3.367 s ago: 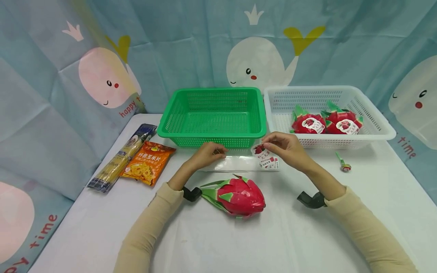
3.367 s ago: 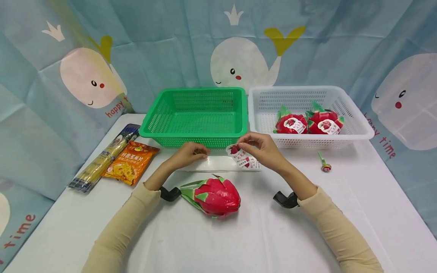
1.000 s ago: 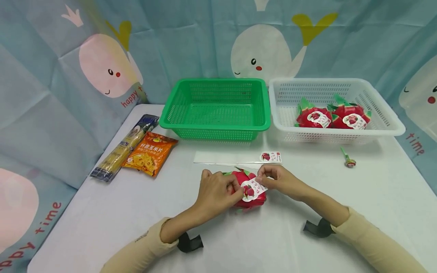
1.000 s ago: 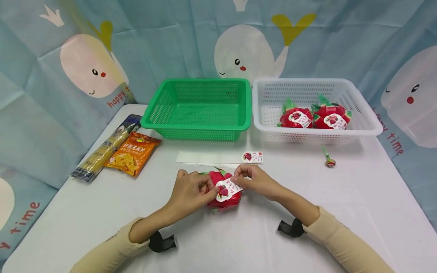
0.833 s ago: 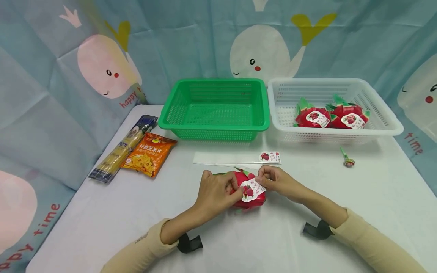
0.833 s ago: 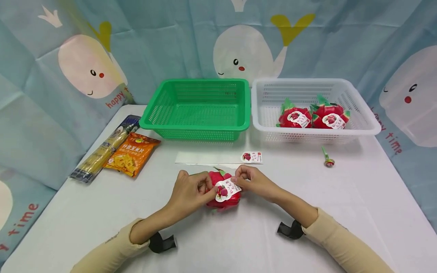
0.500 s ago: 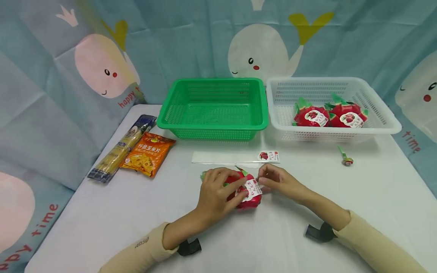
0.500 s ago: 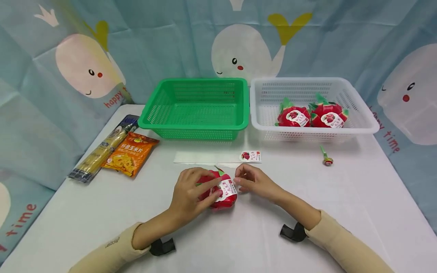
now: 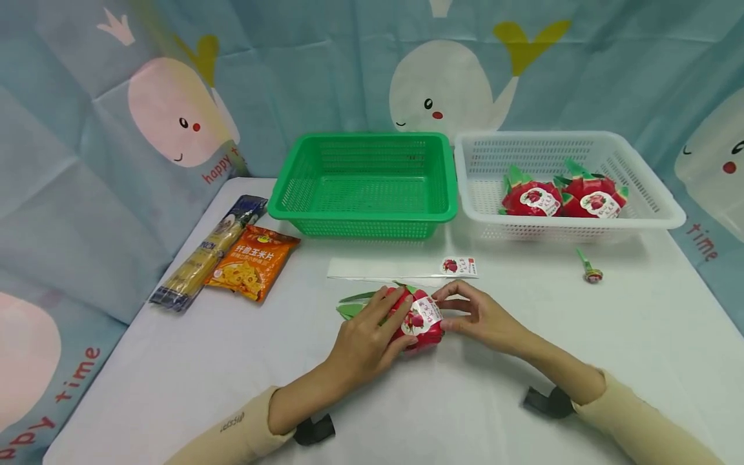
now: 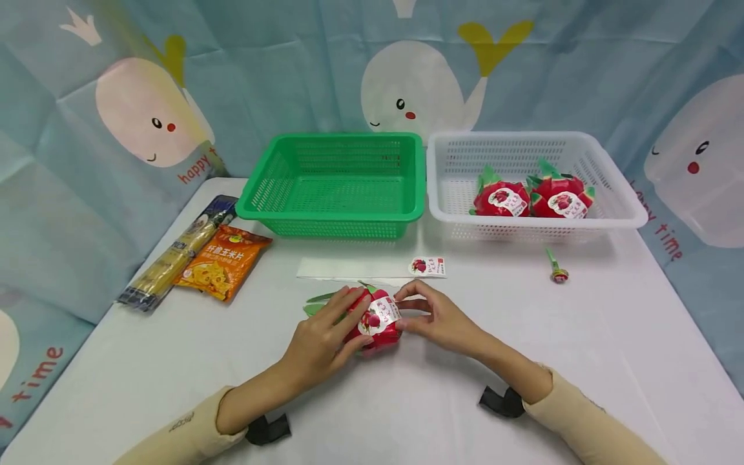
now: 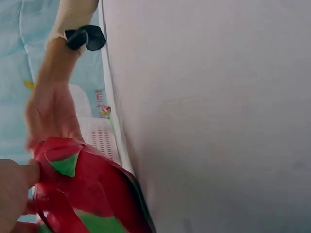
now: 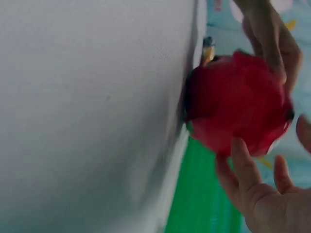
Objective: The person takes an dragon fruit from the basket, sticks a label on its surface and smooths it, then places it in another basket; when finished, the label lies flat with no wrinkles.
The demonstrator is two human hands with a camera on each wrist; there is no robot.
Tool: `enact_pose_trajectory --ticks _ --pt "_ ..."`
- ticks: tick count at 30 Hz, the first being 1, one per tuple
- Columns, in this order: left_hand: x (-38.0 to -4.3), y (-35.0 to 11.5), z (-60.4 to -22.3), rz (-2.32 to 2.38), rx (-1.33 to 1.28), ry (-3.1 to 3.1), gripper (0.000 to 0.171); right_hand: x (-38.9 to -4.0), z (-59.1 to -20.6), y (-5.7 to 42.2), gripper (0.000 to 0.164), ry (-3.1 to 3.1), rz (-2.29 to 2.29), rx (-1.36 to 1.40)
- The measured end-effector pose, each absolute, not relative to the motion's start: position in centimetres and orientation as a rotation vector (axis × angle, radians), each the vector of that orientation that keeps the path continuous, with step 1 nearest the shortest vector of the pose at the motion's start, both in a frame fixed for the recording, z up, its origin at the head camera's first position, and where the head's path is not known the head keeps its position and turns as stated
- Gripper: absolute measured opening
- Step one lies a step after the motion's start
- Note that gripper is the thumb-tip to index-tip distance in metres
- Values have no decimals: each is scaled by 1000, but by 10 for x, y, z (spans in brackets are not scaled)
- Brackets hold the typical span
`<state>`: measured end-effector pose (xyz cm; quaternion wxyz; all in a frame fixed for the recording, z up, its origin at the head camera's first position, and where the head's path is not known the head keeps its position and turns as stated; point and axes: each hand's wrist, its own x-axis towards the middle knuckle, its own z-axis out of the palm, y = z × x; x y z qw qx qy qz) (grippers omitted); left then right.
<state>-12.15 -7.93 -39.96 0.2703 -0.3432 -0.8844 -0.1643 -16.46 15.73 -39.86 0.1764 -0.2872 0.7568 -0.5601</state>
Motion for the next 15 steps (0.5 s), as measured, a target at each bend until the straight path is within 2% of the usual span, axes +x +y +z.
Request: enact_pose_trajectory --ticks 3,5,9,15 --pt "-122 -79 -400 -293 -917 -2396 62 -156 -396 152 64 2310 -1465 -973" --pt "-122 -78 -400 -206 -923 -2404 63 -154 -396 151 73 2383 -1422 -1028" --pt "-120 -77 -401 -62 -939 -2425 62 -152 -401 152 68 2473 -1440 -1067" --pt "-116 -76 -401 111 -959 -2441 73 -147 -405 154 61 2651 -1377 -1284"
